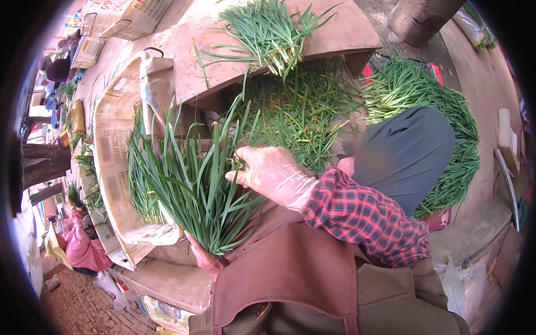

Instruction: The person picks green chive stalks from a plastic crate and arranges them into bundles on a wooden surface by hand.

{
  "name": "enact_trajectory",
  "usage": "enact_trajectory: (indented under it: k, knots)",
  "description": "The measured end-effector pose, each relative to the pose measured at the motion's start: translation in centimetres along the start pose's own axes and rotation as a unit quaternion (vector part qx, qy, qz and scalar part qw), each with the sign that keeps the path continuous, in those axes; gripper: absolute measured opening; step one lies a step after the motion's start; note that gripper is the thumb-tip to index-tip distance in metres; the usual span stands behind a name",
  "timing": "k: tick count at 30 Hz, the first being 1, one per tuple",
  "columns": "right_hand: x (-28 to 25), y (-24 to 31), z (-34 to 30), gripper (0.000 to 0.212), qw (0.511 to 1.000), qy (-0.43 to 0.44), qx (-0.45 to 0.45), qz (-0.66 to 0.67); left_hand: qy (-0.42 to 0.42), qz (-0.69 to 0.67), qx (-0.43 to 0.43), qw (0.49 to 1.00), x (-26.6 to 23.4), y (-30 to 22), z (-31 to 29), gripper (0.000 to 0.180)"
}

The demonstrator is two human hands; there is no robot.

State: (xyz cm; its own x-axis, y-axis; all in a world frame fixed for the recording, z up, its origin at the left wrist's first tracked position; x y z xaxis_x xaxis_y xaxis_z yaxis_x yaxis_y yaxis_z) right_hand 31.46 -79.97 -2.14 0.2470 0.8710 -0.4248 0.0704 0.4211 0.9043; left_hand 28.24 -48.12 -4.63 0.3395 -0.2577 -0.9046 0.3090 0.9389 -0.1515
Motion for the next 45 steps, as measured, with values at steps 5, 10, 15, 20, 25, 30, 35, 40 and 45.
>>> enact_trajectory:
  k: [5, 10, 15, 20, 25, 30, 35, 40, 45]
  knots:
    - [3.4, -1.8, -0.5, 0.028, 0.941, 0.099, 0.219, 0.240, -0.012, 0.012, 0.013, 1.000, 0.2, 0.3, -0.2, 0.079]
    - [2.9, -1.9, -0.2, 0.021, 0.971, 0.009, 0.027, 0.239, -0.002, -0.012, 0.008, 1.000, 0.5, 0.0, 0.0, 0.077]
    - [0.3, -2.0, 0.5, 0.027, 0.802, -0.001, 0.246, 0.545, 0.001, -0.029, -0.007, 1.000, 0.9, 0.8, -0.8, 0.078]
    - [-7.8, -5.3, 0.6, 0.018, 0.914, -0.115, 0.188, 0.341, -0.006, -0.035, -0.001, 0.999, 1.3, 0.8, -0.7, 0.078]
    - [-6.5, -5.6, -1.9, 0.035, 0.997, -0.036, 0.051, 0.048, -0.021, -0.047, -0.014, 0.999, 1.5, 1.8, -1.2, 0.079]
    - [-0.8, -2.8, -2.2, 0.062, 0.991, 0.116, -0.065, 0.002, 0.033, -0.159, -0.149, 0.975, 2.3, 3.4, -2.1, 0.084]
    - [2.8, -1.4, -0.4, 0.051, 0.969, 0.185, -0.139, -0.086, 0.042, -0.156, -0.149, 0.976, 2.7, 3.9, -2.2, 0.087]
    - [3.4, -2.9, -0.1, 0.038, 0.977, 0.070, -0.074, 0.189, 0.043, -0.058, -0.058, 0.996, 1.4, 0.9, -0.4, 0.088]
    - [-3.4, -5.8, -0.1, 0.030, 0.972, -0.008, 0.165, 0.168, 0.020, -0.082, -0.062, 0.995, 1.7, 1.6, -0.9, 0.088]
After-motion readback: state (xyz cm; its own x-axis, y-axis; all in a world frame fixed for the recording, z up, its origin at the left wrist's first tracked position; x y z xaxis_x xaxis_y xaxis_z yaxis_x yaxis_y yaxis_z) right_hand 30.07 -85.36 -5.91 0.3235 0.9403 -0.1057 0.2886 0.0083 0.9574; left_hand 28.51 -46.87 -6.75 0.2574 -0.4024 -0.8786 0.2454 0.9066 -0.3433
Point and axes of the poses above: each hand's wrist, its own z-axis towards the middle knuckle, its own x-axis out of the palm, y = z × x, the point moved 8 cm from there along z, towards the middle knuckle, and after that the axes turned 5 degrees about z, right-handed, at the moved point
